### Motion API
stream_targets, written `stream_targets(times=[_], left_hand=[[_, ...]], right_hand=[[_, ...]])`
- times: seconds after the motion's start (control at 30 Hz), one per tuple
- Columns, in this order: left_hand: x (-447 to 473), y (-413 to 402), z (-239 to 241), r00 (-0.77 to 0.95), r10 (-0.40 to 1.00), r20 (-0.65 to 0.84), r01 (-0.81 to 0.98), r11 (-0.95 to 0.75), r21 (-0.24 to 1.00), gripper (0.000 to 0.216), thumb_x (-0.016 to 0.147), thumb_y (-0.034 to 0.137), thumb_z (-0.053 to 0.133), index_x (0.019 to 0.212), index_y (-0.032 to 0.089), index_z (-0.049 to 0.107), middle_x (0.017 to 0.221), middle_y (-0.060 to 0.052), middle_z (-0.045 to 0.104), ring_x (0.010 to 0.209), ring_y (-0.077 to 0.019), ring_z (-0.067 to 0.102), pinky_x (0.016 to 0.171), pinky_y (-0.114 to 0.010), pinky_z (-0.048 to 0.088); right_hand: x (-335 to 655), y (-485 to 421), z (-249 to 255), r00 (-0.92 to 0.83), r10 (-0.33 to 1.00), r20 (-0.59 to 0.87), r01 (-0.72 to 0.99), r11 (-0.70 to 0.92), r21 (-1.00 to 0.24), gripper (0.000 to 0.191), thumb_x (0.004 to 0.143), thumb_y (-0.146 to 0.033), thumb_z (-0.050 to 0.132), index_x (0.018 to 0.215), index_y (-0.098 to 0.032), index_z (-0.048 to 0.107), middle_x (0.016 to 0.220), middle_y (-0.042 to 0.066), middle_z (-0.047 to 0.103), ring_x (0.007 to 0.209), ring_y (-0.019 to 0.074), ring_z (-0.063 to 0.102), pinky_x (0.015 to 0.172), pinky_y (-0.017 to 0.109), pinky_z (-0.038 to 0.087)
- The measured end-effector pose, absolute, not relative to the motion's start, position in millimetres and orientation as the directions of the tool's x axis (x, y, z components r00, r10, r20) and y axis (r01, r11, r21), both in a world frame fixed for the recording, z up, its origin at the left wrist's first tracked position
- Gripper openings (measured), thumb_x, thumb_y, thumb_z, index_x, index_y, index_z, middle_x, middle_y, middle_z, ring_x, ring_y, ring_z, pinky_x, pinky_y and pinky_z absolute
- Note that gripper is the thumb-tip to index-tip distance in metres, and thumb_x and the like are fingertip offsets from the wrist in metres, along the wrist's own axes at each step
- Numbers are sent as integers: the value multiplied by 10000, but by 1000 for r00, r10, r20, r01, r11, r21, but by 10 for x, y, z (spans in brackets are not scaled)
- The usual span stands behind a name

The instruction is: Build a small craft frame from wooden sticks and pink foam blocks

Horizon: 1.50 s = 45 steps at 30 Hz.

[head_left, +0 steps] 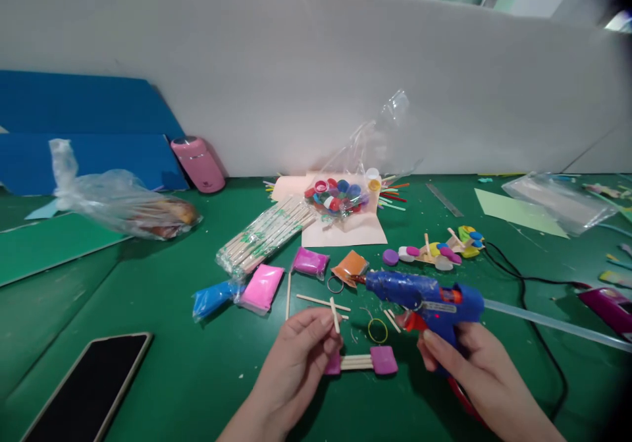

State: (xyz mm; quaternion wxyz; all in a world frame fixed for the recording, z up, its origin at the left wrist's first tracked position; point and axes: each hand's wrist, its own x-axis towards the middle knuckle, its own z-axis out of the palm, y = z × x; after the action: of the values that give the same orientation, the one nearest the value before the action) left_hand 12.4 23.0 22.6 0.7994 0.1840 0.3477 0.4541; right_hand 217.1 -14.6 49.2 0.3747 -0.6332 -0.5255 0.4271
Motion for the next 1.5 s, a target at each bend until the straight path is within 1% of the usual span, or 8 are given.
stream_targets(times=[0.13,0.27,0.4,0.67,0.93,1.13,1.33,1.5], left_hand=[[144,200,219,340,858,-386,-608,513,606,128,706,188,638,613,104,610,482,18,470,482,-72,379,473,-186,284],[154,181,234,365,859,-358,-603,511,612,145,697,192,642,586,108,604,463,18,457,479,-81,382,471,-195,288],[144,182,251,349,857,-380,-590,516,621,130,677,192,664,593,104,618,471,15,472,480,-76,383,469,-186,291],[127,155,237,322,865,-385,-600,501,624,111,648,182,687,600,102,628,500,10,501,482,-69,389,481,-186,311],[139,138,241,347,868,-356,-585,496,641,113,670,176,663,588,113,617,483,17,479,492,-84,384,498,-210,315],[140,130,252,359,864,-352,-581,503,640,105,672,182,665,603,116,621,476,24,470,492,-87,390,506,-220,316],[143,138,269,337,874,-351,-591,487,643,124,644,191,691,583,108,623,492,15,494,488,-76,387,493,-206,316],[143,141,259,321,872,-369,-589,489,643,114,636,186,697,598,101,632,505,11,506,492,-71,392,490,-193,315]], right_hand=[[2181,-249,483,147,988,-51,525,-121,-843,294,749,-451,527,594,-201,542,527,3,538,492,145,501,467,224,411],[2198,-284,488,78,995,69,673,-2,-739,302,740,-474,514,605,-215,594,488,14,547,440,157,510,421,228,411],[2215,-303,490,21,997,74,737,34,-675,308,755,-478,485,622,-233,616,471,25,578,414,175,523,404,246,420],[2221,-330,516,-43,999,18,758,45,-651,333,787,-465,437,814,-224,665,510,31,597,428,179,536,388,245,426],[2175,-358,540,16,1000,17,739,0,-674,350,783,-486,435,805,-218,659,525,29,590,447,178,532,416,248,429],[2202,-361,549,-23,999,35,756,40,-653,341,799,-463,427,856,-214,652,511,21,572,447,175,522,416,241,419],[2250,-378,512,-95,995,17,775,84,-626,340,810,-439,421,919,-219,656,571,35,622,458,176,552,408,240,438],[2280,-389,490,-101,993,66,786,121,-607,321,813,-416,433,937,-218,653,560,26,608,459,171,554,402,234,438]])
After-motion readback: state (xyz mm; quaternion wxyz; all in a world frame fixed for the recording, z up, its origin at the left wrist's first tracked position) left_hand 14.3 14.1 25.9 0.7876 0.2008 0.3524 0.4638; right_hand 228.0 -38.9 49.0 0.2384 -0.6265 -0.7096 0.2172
